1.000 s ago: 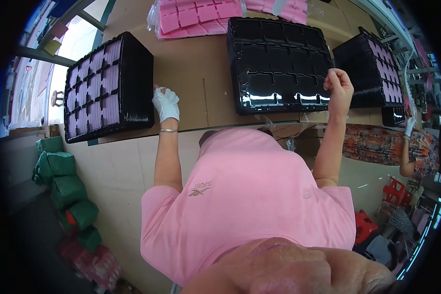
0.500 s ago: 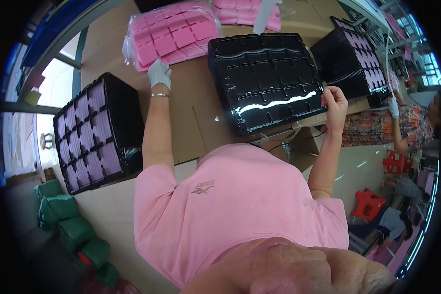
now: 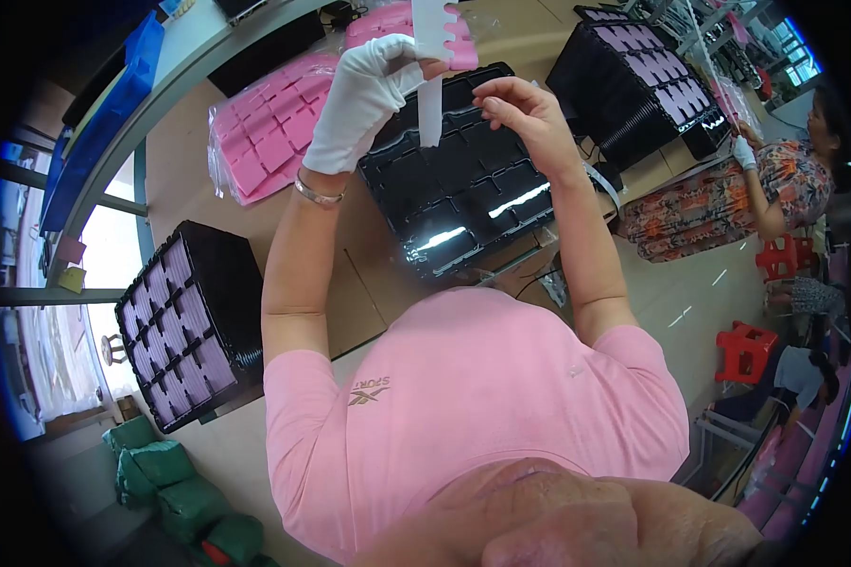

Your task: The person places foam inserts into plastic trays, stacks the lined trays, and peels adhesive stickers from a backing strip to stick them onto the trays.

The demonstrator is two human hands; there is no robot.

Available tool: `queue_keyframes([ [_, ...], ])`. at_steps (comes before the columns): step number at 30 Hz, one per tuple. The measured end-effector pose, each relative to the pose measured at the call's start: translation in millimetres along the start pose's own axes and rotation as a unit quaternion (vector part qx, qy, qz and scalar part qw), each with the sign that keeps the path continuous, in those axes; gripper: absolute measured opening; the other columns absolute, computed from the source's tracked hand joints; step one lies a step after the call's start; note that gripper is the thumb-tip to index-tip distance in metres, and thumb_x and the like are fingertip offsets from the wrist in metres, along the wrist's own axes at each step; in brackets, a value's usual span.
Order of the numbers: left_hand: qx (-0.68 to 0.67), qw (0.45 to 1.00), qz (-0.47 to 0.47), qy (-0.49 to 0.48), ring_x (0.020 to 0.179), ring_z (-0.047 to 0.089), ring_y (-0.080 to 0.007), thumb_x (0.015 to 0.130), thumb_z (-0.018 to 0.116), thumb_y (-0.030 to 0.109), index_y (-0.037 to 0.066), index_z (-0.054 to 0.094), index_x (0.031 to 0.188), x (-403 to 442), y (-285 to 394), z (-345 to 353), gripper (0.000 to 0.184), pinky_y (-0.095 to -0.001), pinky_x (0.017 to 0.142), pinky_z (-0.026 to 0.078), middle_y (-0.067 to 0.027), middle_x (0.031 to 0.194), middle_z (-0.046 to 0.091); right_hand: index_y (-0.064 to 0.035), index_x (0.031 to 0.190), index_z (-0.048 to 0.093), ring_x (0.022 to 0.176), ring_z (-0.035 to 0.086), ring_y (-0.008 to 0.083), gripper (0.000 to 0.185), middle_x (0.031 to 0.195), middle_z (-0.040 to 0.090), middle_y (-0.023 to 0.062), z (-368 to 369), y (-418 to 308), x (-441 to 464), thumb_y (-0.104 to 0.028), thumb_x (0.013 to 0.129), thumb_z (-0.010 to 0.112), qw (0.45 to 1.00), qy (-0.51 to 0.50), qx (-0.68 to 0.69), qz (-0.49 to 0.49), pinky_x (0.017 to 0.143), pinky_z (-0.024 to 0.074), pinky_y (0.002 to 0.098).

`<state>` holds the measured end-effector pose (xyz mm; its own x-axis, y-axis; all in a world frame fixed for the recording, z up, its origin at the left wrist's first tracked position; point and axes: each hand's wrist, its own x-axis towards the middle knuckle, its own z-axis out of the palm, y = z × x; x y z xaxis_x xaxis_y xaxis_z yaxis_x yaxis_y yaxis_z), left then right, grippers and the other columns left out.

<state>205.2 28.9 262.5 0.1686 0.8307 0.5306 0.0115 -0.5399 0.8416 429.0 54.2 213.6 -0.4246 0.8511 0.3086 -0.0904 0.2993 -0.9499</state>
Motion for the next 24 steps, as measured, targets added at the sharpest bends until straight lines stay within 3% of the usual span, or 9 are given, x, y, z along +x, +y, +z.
queue_keyframes([
  [1, -0.008, 1.000, 0.000, 0.023, 0.077, 0.059, -0.0060, 0.083, 0.070, 0.005, 0.001, 0.069, 0.093, 0, 6, 10, 0.011, -0.0224, 0.071, 0.048, 0.0010, 0.082, 0.067, -0.0004, 0.105, 0.065, 0.081, 0.059, 0.0080, 0.020, 0.094, 0.066, 0.0041, 0, -7, 2, -0.013, 0.089, 0.063, 1.000, 0.001, 0.003, -0.005, 0.072, 0.0466, 0.0211],
  [4, 0.059, 0.997, -0.002, 0.052, 0.075, 0.058, -0.0057, 0.083, 0.069, 0.005, 0.002, 0.069, 0.093, -7, 11, 26, 0.010, -0.0225, 0.070, 0.048, 0.0015, 0.082, 0.066, 0.0007, 0.105, 0.065, 0.087, 0.060, 0.0083, 0.024, 0.095, 0.067, 0.0034, 2, -35, 6, -0.014, 0.087, 0.066, 0.995, -0.013, 0.086, -0.044, 0.073, 0.0471, 0.0221],
  [6, 0.105, 0.992, 0.009, 0.067, 0.073, 0.057, -0.0053, 0.083, 0.070, 0.005, 0.002, 0.068, 0.091, -11, 15, 36, 0.009, -0.0223, 0.068, 0.047, 0.0013, 0.081, 0.066, 0.0024, 0.104, 0.065, 0.085, 0.062, 0.0088, 0.024, 0.092, 0.068, 0.0039, 5, -48, 9, -0.012, 0.085, 0.069, 0.995, 0.009, 0.037, -0.097, 0.074, 0.0486, 0.0223],
  [10, 0.127, 0.987, 0.013, 0.098, 0.073, 0.057, -0.0048, 0.082, 0.071, 0.006, 0.002, 0.067, 0.089, -16, 21, 55, 0.009, -0.0219, 0.065, 0.046, 0.0007, 0.079, 0.065, 0.0024, 0.100, 0.066, 0.081, 0.063, 0.0084, 0.021, 0.087, 0.068, 0.0034, 2, -51, 12, -0.009, 0.083, 0.070, 0.993, -0.026, 0.038, -0.111, 0.074, 0.0498, 0.0223],
  [13, 0.121, 0.986, -0.023, 0.110, 0.073, 0.058, -0.0049, 0.083, 0.071, 0.006, 0.001, 0.067, 0.089, -20, 29, 64, 0.009, -0.0221, 0.066, 0.047, 0.0004, 0.080, 0.065, 0.0017, 0.094, 0.068, 0.076, 0.063, 0.0074, 0.016, 0.082, 0.068, 0.0030, 1, -50, 11, -0.009, 0.083, 0.070, 0.991, 0.012, -0.002, -0.133, 0.069, 0.0503, 0.0215],
  [18, 0.093, 0.986, -0.006, 0.136, 0.075, 0.058, -0.0050, 0.087, 0.069, 0.014, 0.000, 0.066, 0.089, -7, 58, 74, 0.015, -0.0220, 0.067, 0.047, 0.0004, 0.078, 0.064, 0.0010, 0.091, 0.068, 0.072, 0.061, 0.0056, 0.013, 0.080, 0.068, 0.0019, -9, -54, 11, -0.008, 0.082, 0.069, 0.988, 0.017, 0.017, -0.152, 0.064, 0.0492, 0.0203],
  [19, 0.158, 0.977, 0.003, 0.146, 0.070, 0.056, -0.0052, 0.087, 0.069, 0.020, 0.000, 0.066, 0.087, -1, 56, 74, 0.021, -0.0219, 0.064, 0.046, 0.0006, 0.074, 0.063, 0.0010, 0.091, 0.068, 0.072, 0.061, 0.0056, 0.013, 0.080, 0.068, 0.0019, -11, -55, 11, -0.008, 0.082, 0.069, 0.988, 0.010, 0.020, -0.151, 0.064, 0.0492, 0.0203],
  [22, 0.241, 0.949, -0.087, 0.184, 0.063, 0.052, -0.0051, 0.087, 0.069, 0.025, -0.001, 0.066, 0.083, 7, 67, 88, 0.027, -0.0225, 0.056, 0.043, 0.0001, 0.070, 0.062, 0.0009, 0.088, 0.067, 0.070, 0.057, 0.0037, 0.008, 0.077, 0.065, -0.0011, -19, -56, 12, -0.005, 0.082, 0.069, 0.974, 0.026, -0.047, -0.220, 0.063, 0.0460, 0.0188],
  [24, 0.180, 0.956, -0.069, 0.219, 0.057, 0.046, -0.0041, 0.087, 0.069, 0.029, -0.002, 0.066, 0.079, 8, 69, 104, 0.032, -0.0226, 0.049, 0.036, 0.0005, 0.064, 0.059, -0.0003, 0.084, 0.065, 0.067, 0.058, 0.0086, 0.009, 0.075, 0.064, 0.0023, -24, -53, 14, 0.000, 0.077, 0.071, 0.932, 0.064, -0.119, -0.338, 0.061, 0.0463, 0.0217],
])
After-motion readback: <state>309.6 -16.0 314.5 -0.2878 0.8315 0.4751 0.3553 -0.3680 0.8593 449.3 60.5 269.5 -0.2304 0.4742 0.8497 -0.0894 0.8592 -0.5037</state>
